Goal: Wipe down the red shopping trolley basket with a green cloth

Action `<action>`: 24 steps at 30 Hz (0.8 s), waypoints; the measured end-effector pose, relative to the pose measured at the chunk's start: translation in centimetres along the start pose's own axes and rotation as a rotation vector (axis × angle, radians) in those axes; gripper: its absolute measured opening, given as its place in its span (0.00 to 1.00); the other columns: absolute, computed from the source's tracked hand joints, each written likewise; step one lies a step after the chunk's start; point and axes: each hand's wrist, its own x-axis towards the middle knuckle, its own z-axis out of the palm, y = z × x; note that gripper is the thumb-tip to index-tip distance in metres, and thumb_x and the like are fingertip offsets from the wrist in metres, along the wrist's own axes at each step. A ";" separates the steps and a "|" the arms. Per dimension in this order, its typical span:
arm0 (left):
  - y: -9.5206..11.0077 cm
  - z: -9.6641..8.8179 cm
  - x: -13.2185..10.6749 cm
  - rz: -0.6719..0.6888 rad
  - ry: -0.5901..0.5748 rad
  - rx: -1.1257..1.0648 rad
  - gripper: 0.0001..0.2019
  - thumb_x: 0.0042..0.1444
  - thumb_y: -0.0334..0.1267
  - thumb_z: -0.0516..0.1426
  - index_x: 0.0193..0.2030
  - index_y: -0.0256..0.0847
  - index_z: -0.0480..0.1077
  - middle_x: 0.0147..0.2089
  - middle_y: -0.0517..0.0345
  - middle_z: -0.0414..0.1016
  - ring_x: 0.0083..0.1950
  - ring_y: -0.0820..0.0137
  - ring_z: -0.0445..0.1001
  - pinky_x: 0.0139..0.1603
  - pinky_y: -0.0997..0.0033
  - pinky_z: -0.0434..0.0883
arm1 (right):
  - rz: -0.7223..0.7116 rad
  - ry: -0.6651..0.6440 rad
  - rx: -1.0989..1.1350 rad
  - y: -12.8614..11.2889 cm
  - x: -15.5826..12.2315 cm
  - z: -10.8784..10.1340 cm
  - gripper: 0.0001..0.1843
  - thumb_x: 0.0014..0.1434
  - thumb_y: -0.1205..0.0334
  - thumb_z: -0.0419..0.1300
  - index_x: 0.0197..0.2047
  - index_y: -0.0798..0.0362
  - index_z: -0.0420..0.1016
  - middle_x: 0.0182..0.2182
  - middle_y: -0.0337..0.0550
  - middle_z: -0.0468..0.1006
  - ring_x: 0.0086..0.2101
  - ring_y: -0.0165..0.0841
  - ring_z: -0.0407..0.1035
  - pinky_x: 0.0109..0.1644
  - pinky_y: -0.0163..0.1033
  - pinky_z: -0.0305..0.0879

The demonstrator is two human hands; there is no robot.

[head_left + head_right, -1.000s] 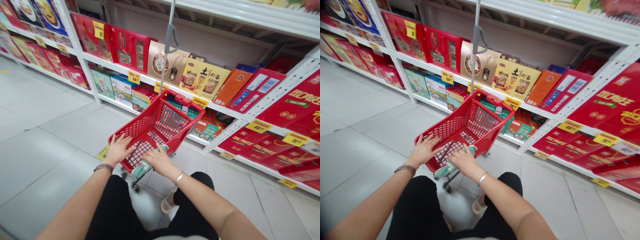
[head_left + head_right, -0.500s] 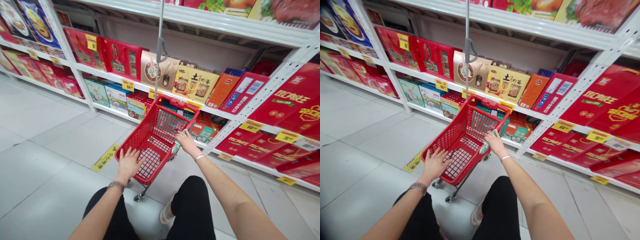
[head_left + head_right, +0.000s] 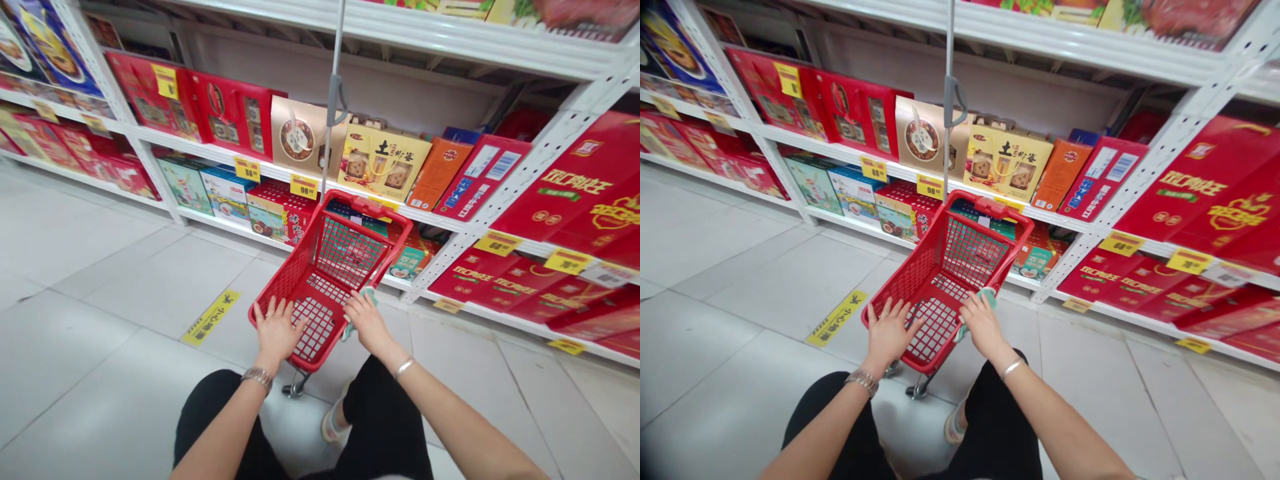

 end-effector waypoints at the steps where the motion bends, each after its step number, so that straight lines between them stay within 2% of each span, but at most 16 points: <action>1: -0.2 0.0 0.2 0.008 -0.001 -0.002 0.29 0.67 0.55 0.46 0.64 0.42 0.72 0.65 0.40 0.74 0.72 0.42 0.62 0.73 0.29 0.41 | 0.001 0.005 0.038 -0.5 -0.3 0.4 0.24 0.62 0.80 0.53 0.56 0.53 0.76 0.58 0.56 0.76 0.69 0.46 0.56 0.71 0.67 0.51; 4: -0.5 0.1 0.9 0.036 -0.011 -0.013 0.29 0.67 0.56 0.46 0.63 0.42 0.73 0.63 0.41 0.76 0.72 0.42 0.63 0.73 0.29 0.41 | 0.050 0.015 0.115 -0.9 -0.4 1.0 0.25 0.60 0.81 0.53 0.54 0.52 0.76 0.57 0.53 0.77 0.70 0.47 0.54 0.70 0.68 0.52; 8: 0.4 0.3 1.9 0.044 -0.001 -0.036 0.30 0.67 0.57 0.45 0.61 0.42 0.75 0.61 0.40 0.78 0.70 0.43 0.65 0.74 0.30 0.41 | 0.087 -0.001 0.145 0.7 0.4 0.8 0.25 0.57 0.84 0.52 0.51 0.52 0.77 0.56 0.52 0.77 0.71 0.47 0.53 0.71 0.67 0.49; 12: 2.7 0.6 2.8 0.035 -0.005 -0.059 0.30 0.68 0.57 0.43 0.59 0.41 0.76 0.57 0.41 0.80 0.69 0.42 0.67 0.74 0.30 0.40 | 0.124 -0.024 0.135 3.0 1.0 0.2 0.26 0.56 0.85 0.51 0.49 0.52 0.77 0.57 0.52 0.77 0.71 0.45 0.52 0.72 0.65 0.48; 17: 5.9 1.0 3.8 0.022 -0.043 -0.132 0.33 0.68 0.58 0.42 0.60 0.37 0.76 0.59 0.38 0.79 0.69 0.41 0.67 0.74 0.32 0.40 | 0.205 -0.058 0.108 5.7 1.4 -0.6 0.25 0.57 0.84 0.50 0.48 0.52 0.77 0.59 0.51 0.76 0.71 0.44 0.53 0.72 0.62 0.51; 22: 8.5 1.5 4.3 0.062 -0.057 -0.175 0.31 0.68 0.58 0.43 0.60 0.43 0.76 0.59 0.42 0.79 0.69 0.44 0.67 0.74 0.30 0.41 | 0.246 -0.090 0.060 7.5 1.7 -2.1 0.28 0.55 0.86 0.50 0.49 0.51 0.78 0.62 0.51 0.74 0.70 0.43 0.53 0.71 0.61 0.54; 24: 9.1 1.7 4.3 0.068 -0.058 -0.182 0.30 0.68 0.58 0.43 0.59 0.43 0.76 0.59 0.43 0.79 0.69 0.44 0.67 0.74 0.30 0.41 | 0.252 -0.103 0.036 7.7 1.7 -2.8 0.28 0.56 0.86 0.50 0.50 0.51 0.77 0.63 0.52 0.73 0.70 0.43 0.54 0.71 0.61 0.53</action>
